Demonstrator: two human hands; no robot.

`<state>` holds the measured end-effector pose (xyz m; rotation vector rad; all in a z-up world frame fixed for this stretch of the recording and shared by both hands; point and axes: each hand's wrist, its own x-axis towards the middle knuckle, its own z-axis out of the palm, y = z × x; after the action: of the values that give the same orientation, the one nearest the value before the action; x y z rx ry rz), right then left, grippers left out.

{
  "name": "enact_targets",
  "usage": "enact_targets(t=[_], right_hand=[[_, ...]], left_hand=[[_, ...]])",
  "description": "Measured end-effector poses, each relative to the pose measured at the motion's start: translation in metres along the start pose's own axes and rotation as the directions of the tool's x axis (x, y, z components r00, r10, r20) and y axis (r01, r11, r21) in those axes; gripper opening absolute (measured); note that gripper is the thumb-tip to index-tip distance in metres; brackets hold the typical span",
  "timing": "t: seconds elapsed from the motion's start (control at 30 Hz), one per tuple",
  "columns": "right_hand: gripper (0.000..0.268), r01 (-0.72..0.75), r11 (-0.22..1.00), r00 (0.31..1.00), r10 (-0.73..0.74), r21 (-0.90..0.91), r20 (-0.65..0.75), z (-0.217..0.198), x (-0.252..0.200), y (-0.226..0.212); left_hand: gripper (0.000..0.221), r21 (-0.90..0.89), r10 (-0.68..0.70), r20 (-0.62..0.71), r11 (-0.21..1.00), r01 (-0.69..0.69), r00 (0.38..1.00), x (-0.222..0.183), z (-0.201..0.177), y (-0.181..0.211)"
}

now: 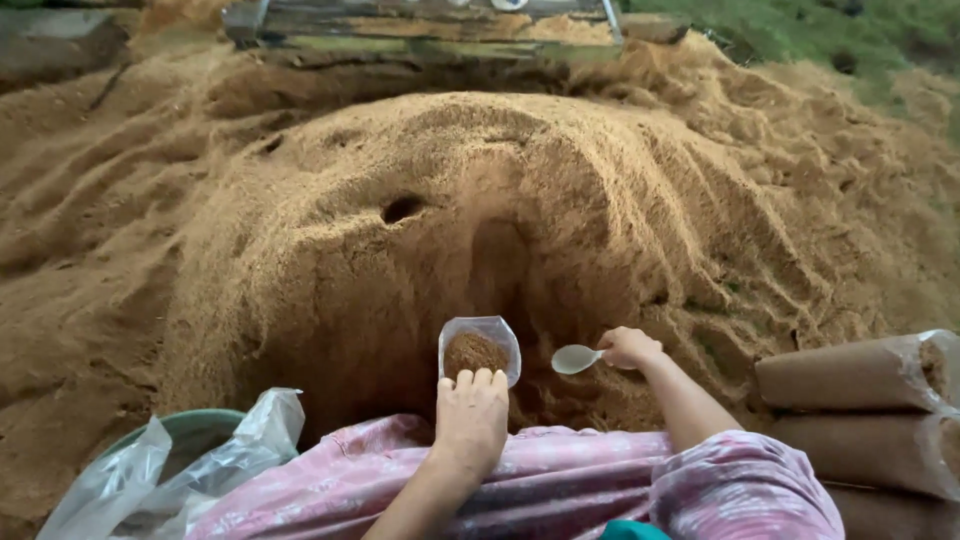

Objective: Filling small plastic bags with agricultural substrate using a scoop from a large pile.

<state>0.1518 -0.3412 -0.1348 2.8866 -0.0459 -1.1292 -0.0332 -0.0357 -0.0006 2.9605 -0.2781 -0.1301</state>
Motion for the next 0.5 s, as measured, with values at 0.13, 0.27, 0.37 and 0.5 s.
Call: enact_targets(t=[0.13, 0.27, 0.37, 0.5], right_hand=[[0.038, 0.064, 0.992, 0.998, -0.065, 0.111, -0.002, 0.018, 0.018, -0.011], [0.038, 0.157, 0.966, 0.982, -0.129, 0.206, -0.141, 0.041, 0.043, -0.031], [0.046, 0.167, 0.941, 0.97, -0.104, 0.295, -0.218, 0.057, 0.066, -0.049], [0.039, 0.186, 0.863, 0.95, -0.036, 0.47, -0.309, 0.071, 0.089, -0.078]], left_hand=[[0.022, -0.041, -0.017, 0.086, 0.999, 0.02, 0.996, 0.001, -0.009, 0.002], [0.027, -0.029, -0.018, 0.095, 0.999, 0.02, 0.995, 0.001, -0.002, 0.002], [0.028, -0.053, -0.012, 0.095, 0.998, 0.017, 0.995, 0.002, 0.002, 0.001], [0.025, -0.104, -0.017, 0.061, 0.994, 0.023, 0.998, 0.004, 0.012, -0.001]])
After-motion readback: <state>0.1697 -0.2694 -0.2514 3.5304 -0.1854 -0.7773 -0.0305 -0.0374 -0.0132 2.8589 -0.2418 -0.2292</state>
